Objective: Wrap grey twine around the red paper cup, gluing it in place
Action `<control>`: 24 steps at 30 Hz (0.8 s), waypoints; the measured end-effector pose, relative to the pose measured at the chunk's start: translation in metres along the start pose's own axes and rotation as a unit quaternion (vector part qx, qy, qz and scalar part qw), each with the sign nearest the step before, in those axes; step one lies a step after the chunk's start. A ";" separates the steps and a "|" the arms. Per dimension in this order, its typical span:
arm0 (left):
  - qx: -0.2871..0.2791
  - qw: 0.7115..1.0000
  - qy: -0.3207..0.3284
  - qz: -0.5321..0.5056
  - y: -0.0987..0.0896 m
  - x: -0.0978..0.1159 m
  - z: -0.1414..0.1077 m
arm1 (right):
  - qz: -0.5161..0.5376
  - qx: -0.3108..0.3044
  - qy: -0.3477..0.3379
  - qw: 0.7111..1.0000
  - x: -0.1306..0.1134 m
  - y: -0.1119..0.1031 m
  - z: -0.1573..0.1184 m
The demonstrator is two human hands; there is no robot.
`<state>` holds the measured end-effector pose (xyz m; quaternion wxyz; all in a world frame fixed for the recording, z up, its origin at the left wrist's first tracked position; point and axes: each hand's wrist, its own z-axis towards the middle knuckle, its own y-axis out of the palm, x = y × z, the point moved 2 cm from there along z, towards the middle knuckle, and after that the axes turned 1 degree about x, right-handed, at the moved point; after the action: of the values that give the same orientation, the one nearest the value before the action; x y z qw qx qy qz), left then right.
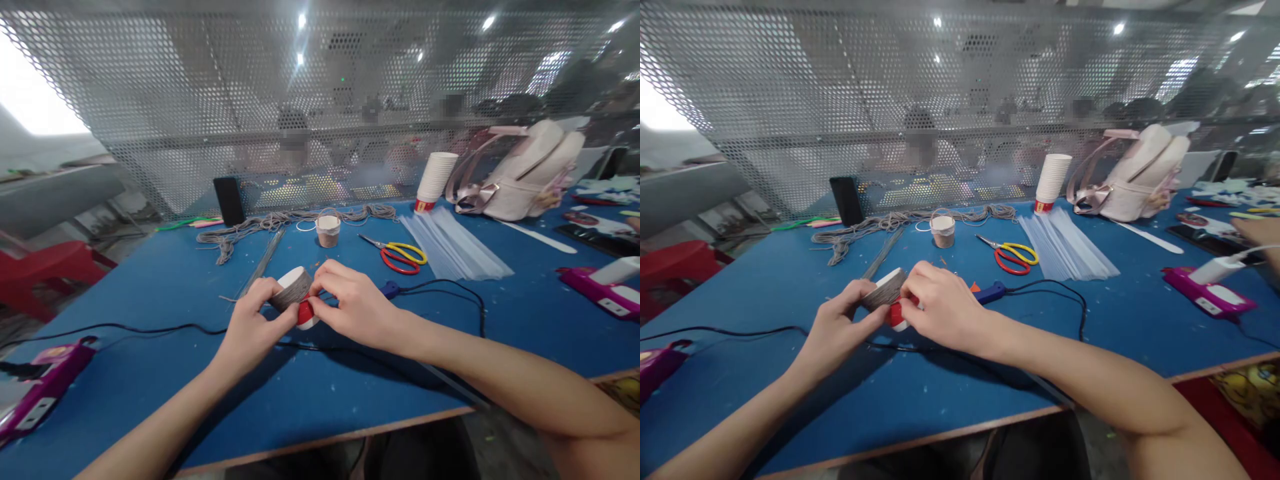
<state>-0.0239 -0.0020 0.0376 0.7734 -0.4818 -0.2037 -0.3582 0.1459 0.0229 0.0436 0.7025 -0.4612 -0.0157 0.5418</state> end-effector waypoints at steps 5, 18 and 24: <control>-0.007 1.000 0.005 -0.003 0.000 0.001 0.000 | -0.001 0.007 0.012 1.000 0.001 0.001 0.002; 0.003 1.000 -0.012 -0.003 -0.001 -0.002 0.002 | 0.002 -0.012 0.033 0.999 -0.004 -0.002 -0.001; 0.028 0.999 -0.028 -0.006 -0.004 -0.012 0.005 | -0.001 -0.163 -0.025 0.986 -0.039 -0.004 -0.034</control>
<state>-0.0349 0.0059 0.0348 0.7786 -0.4685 -0.2381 -0.3429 0.1508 -0.0284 0.0458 0.6181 -0.5555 -0.1223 0.5426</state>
